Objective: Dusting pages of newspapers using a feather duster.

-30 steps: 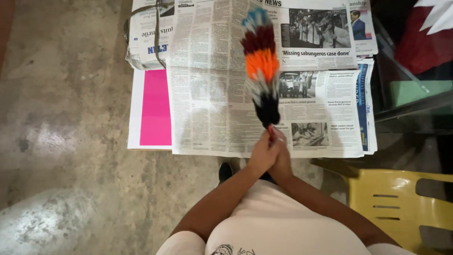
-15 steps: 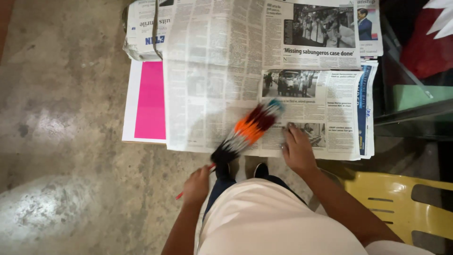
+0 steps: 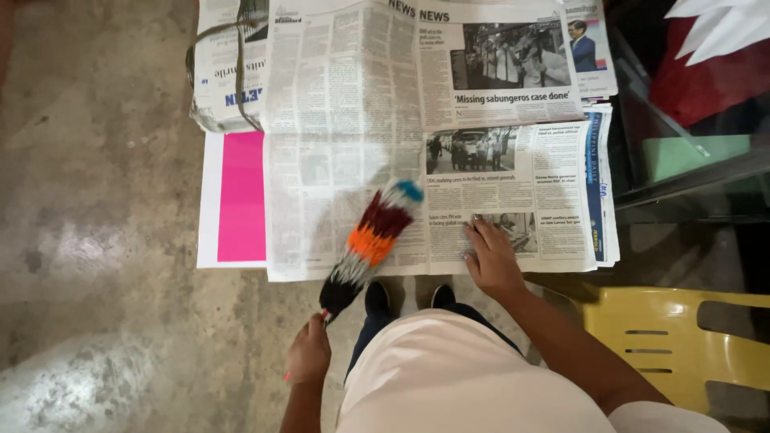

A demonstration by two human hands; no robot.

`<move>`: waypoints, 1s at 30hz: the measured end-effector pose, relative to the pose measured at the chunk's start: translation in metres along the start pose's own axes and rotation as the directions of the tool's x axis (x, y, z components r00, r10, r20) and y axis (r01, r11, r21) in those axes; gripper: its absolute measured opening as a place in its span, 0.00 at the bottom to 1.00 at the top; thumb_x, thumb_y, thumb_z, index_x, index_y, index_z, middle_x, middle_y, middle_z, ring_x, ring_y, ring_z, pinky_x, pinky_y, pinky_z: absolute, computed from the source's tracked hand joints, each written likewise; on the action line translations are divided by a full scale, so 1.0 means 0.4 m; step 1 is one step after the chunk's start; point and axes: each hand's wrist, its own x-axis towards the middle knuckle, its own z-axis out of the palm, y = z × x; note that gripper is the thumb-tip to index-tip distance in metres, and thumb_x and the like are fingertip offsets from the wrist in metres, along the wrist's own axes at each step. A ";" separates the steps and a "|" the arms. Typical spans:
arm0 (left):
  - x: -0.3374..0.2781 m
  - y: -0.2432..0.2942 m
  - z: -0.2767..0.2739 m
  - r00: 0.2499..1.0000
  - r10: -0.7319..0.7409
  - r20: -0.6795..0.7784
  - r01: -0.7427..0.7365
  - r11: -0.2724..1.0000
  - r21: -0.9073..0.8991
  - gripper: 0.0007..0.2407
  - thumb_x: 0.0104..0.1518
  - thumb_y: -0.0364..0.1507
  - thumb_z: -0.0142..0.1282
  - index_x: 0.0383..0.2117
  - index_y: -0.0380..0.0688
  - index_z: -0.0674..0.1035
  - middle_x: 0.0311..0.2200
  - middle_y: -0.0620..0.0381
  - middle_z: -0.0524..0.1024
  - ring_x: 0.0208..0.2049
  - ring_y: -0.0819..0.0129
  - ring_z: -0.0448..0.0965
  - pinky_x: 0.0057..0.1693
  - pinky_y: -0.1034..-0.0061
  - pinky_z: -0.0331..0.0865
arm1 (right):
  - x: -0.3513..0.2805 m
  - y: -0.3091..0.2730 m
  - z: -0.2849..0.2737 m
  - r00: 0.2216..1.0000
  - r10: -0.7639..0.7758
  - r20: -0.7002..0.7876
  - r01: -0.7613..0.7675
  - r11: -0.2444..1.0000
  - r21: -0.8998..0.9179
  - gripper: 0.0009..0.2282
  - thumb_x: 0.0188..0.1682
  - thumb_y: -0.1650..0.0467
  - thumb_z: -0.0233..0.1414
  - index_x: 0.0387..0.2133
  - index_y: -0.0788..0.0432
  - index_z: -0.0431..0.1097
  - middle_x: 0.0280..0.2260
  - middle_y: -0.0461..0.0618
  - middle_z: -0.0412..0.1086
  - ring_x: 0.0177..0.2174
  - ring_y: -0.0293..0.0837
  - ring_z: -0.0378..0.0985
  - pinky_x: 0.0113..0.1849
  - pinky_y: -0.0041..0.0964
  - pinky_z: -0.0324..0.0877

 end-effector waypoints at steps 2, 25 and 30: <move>-0.017 -0.029 -0.008 0.990 -0.113 0.082 0.122 0.987 -0.109 0.13 0.63 0.29 0.43 0.52 0.52 0.73 0.43 0.51 0.81 0.39 0.45 0.80 0.42 0.54 0.73 | 0.000 0.005 0.010 1.000 0.007 -0.014 -0.007 1.000 0.002 0.25 0.47 0.70 0.52 0.60 0.63 0.63 0.64 0.57 0.58 0.62 0.57 0.60 0.62 0.54 0.54; 0.721 0.257 -0.082 0.357 0.595 -0.720 -0.089 0.789 0.608 0.12 0.61 0.29 0.47 0.43 0.53 0.84 0.16 0.53 0.67 0.13 0.63 0.68 0.20 0.68 0.61 | -0.025 0.047 0.064 1.000 0.017 -0.020 -0.018 0.998 -0.059 0.26 0.47 0.66 0.52 0.63 0.51 0.62 0.65 0.54 0.59 0.63 0.57 0.60 0.60 0.59 0.57; 0.734 0.157 -0.183 0.980 -0.152 -0.126 0.144 0.987 -0.069 0.14 0.70 0.35 0.31 0.55 0.61 0.71 0.30 0.43 0.79 0.34 0.39 0.85 0.39 0.42 0.77 | -0.024 0.055 0.076 1.000 0.011 -0.022 -0.013 0.995 -0.098 0.27 0.47 0.64 0.51 0.63 0.49 0.62 0.63 0.54 0.60 0.62 0.56 0.62 0.59 0.59 0.59</move>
